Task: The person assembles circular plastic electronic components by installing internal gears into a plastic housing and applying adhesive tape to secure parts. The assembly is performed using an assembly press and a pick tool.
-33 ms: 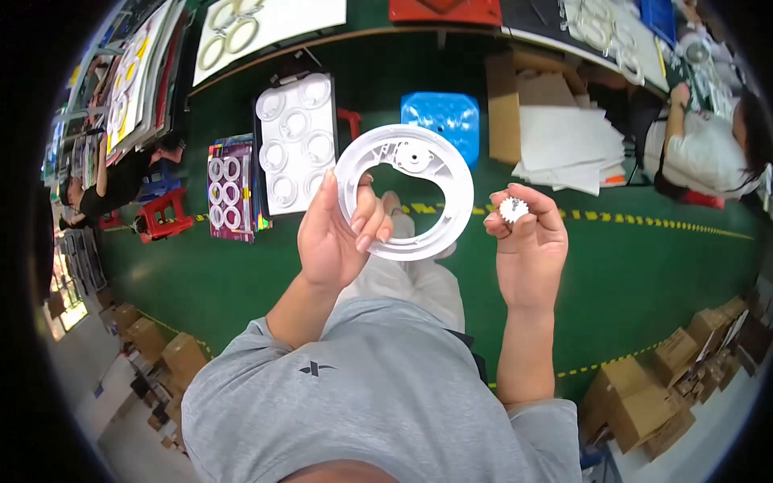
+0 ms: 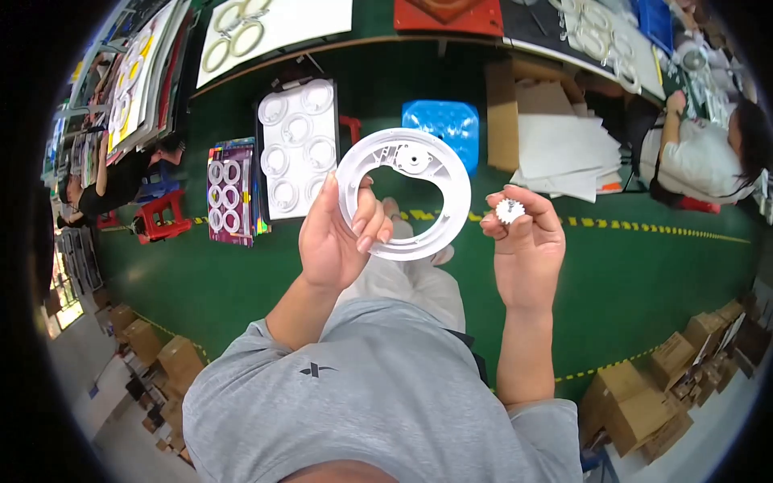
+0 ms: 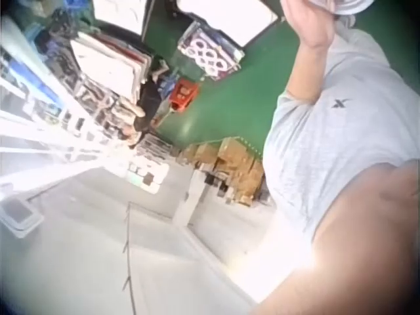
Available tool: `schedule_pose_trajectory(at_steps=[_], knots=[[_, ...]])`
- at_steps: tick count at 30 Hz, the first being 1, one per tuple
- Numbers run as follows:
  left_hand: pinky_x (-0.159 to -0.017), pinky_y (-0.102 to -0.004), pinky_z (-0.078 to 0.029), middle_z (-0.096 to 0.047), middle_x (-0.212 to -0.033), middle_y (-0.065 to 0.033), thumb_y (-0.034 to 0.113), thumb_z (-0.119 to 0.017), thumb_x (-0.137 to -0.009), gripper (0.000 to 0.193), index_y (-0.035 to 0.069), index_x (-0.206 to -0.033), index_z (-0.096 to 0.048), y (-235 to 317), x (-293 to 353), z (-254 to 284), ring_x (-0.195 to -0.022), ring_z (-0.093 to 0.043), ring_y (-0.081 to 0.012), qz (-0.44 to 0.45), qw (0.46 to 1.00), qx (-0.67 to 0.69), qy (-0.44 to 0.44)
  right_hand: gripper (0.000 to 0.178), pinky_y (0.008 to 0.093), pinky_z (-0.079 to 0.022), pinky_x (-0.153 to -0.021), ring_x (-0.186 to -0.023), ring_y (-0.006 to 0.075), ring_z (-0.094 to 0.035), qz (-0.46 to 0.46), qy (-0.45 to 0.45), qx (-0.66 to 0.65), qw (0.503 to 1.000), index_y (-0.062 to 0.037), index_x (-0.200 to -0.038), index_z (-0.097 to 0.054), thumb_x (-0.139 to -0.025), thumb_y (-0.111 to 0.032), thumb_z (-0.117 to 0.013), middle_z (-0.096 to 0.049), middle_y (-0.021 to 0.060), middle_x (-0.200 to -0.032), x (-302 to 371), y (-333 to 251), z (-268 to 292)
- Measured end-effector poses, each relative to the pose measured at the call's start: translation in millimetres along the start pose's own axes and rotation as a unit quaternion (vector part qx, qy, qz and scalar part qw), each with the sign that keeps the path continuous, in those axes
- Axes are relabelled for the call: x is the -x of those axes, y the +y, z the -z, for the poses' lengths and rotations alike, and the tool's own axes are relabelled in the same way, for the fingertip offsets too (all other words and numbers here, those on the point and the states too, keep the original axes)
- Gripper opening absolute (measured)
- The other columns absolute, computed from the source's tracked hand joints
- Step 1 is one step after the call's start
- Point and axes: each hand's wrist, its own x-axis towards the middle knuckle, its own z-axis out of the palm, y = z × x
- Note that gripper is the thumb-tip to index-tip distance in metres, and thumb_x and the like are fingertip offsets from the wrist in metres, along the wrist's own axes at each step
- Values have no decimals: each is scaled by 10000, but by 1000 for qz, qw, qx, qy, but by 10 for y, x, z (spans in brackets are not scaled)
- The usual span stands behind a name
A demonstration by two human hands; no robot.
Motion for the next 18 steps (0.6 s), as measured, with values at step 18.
schedule_pose_trajectory(at_steps=[18], knots=[[-645, -325, -429, -432, -648, -19, 356, -366, -1105, 356, 37, -1049, -513, 581, 142, 485, -536, -403, -131, -95, 975, 49, 193, 258, 289, -535, -855, -948, 155, -655, -173, -130, 13, 976, -38, -1232, -618, -1002, -154, -644, -666, 112, -1144, -1093, 222, -824]])
